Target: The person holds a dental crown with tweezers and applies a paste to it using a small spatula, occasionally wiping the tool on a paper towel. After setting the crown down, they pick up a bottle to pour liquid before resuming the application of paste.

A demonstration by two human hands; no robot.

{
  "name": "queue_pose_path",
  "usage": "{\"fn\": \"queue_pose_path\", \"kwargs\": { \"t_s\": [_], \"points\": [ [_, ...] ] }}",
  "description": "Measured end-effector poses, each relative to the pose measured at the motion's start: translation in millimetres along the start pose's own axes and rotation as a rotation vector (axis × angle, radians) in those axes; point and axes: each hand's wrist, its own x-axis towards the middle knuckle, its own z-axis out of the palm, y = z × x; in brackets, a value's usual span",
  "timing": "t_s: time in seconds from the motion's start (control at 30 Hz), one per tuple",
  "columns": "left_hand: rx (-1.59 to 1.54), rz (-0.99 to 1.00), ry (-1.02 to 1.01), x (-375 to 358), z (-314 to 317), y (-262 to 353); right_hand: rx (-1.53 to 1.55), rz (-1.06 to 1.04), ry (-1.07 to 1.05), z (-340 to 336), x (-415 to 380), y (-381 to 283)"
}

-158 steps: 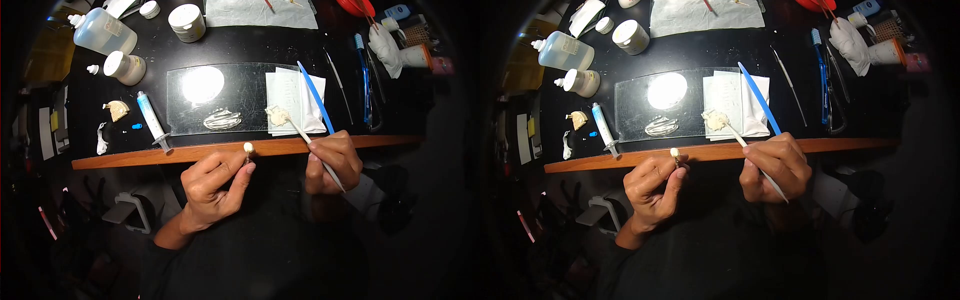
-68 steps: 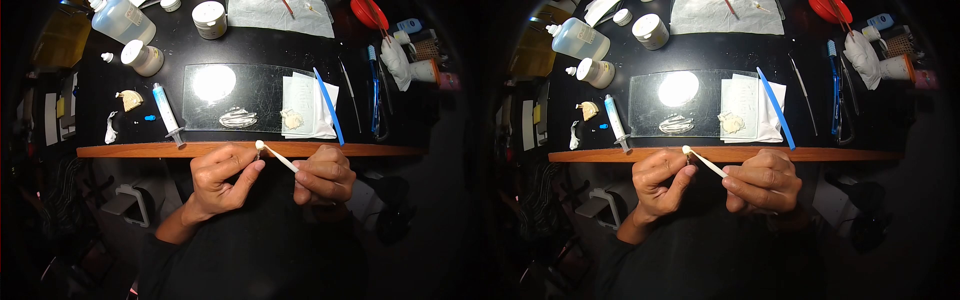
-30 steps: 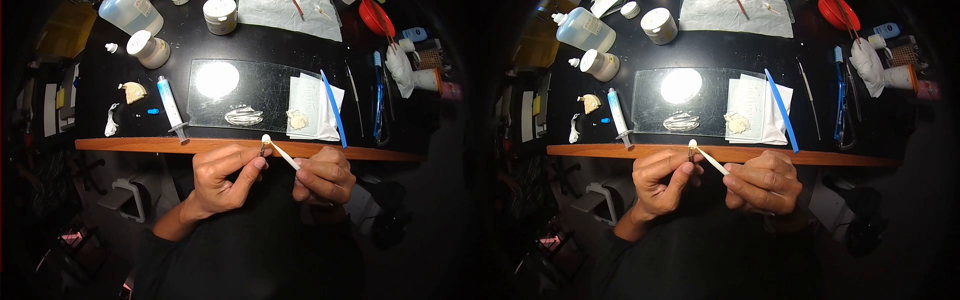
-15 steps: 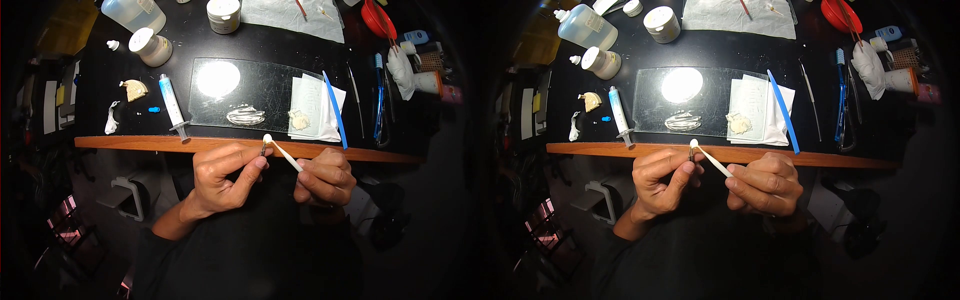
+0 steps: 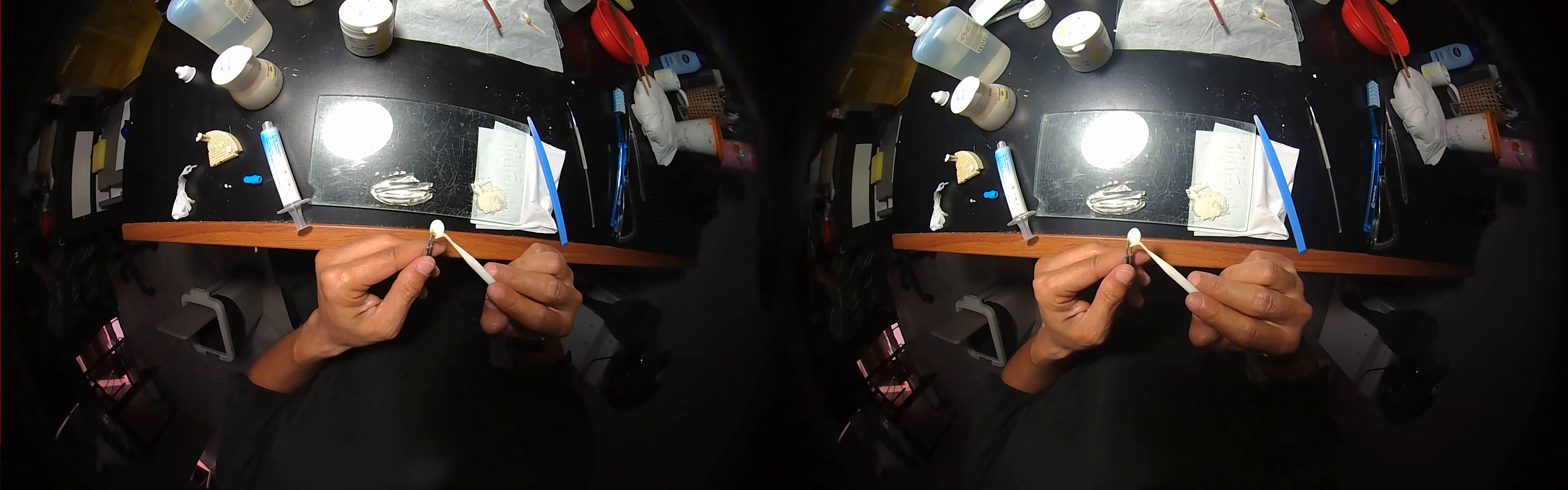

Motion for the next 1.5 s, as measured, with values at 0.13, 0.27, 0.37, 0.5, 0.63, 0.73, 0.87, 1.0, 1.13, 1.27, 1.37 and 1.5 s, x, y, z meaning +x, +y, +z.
{"fn": "queue_pose_path", "kwargs": {
  "t_s": [0.13,0.27,0.37,0.5,0.63,0.73,0.87,1.0,1.13,1.27,1.37,1.5],
  "points": [
    [-0.010,0.023,0.042,0,3,-3,-0.001,0.011,0.015,1,-1,-1],
    [-0.015,0.018,0.043,0,3,-2,0.008,0.016,-0.001,-2,2,-1],
    [-0.016,0.015,0.045,0,3,-3,0.000,0.034,-0.006,-3,3,-2],
    [-0.005,0.016,0.043,0,3,-2,0.002,0.030,-0.022,-4,2,-1],
    [0.005,0.007,0.027,0,1,-1,0.000,0.050,-0.018,-4,3,-3],
    [0.020,0.010,0.002,0,0,0,-0.003,0.053,-0.019,-4,4,-3],
    [0.019,0.031,0.006,-1,0,-3,0.001,0.053,-0.012,-5,3,-2],
    [0.007,0.013,0.044,0,2,-2,0.032,0.053,-0.035,-7,7,-2],
    [0.025,0.037,0.034,1,1,-2,0.019,0.062,-0.022,-7,5,-3],
    [0.041,0.055,0.016,1,0,-3,0.022,0.079,-0.024,-6,9,-5],
    [-0.108,-0.094,-0.005,-3,0,11,0.037,0.123,0.002,-9,8,-8],
    [-0.091,0.038,-0.039,6,-14,21,0.071,0.171,0.167,-4,1,-5]
  ]
}}
